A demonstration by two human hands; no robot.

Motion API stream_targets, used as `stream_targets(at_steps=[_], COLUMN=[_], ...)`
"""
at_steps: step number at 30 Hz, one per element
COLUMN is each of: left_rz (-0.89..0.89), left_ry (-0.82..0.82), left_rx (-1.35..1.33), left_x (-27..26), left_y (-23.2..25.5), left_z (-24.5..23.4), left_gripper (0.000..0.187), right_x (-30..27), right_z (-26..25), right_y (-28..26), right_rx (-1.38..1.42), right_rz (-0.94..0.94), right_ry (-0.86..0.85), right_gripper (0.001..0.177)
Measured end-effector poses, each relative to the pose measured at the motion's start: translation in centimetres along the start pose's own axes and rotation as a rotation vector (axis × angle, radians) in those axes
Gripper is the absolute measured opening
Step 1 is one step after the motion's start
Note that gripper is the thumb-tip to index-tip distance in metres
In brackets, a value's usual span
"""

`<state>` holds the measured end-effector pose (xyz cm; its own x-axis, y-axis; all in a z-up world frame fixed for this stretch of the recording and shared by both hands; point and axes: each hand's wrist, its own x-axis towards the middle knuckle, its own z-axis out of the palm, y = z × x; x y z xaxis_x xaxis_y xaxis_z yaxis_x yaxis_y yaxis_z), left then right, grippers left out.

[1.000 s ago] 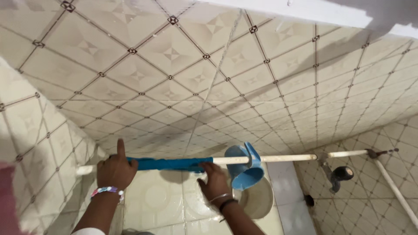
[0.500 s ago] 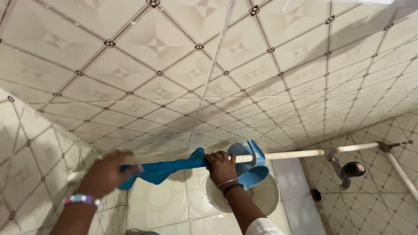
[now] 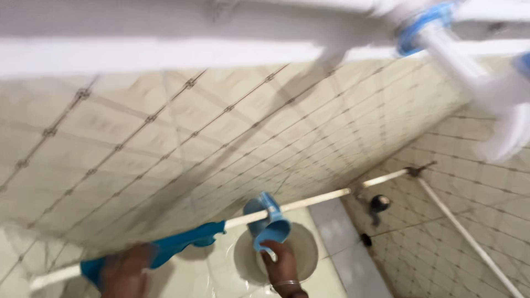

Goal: The person cleans a shoe using a brush and a cloth, then uses a cloth and water to wipe a section of the tiled floor, and finally washes their hands at a tap.

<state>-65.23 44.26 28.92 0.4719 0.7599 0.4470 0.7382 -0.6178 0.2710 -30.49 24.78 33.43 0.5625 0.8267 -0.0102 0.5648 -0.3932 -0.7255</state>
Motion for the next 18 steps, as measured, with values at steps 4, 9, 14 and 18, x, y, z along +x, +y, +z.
stream_targets(at_steps=[4, 9, 14, 18], left_rz=[0.172, 0.764, 0.84, 0.895], left_ry=[-0.442, 0.228, 0.434, 0.112], left_rx=[-0.613, -0.803, -0.611, -0.413], left_x=[10.6, 25.7, 35.6, 39.1], left_y=[19.7, 38.1, 45.4, 46.2], left_z=[-8.4, -27.8, -34.5, -33.3], left_gripper=[0.026, 0.024, 0.037, 0.024], right_x=[0.1, 3.3, 6.9, 8.4], right_z=[-8.8, -24.2, -31.0, -31.1], right_y=[0.0, -9.3, -18.0, -20.4], right_rx=[1.02, 1.882, 1.975, 2.013], right_rz=[0.61, 0.255, 0.256, 0.194], right_ry=[0.365, 0.401, 0.384, 0.365], right_gripper=[0.027, 0.018, 0.032, 0.035])
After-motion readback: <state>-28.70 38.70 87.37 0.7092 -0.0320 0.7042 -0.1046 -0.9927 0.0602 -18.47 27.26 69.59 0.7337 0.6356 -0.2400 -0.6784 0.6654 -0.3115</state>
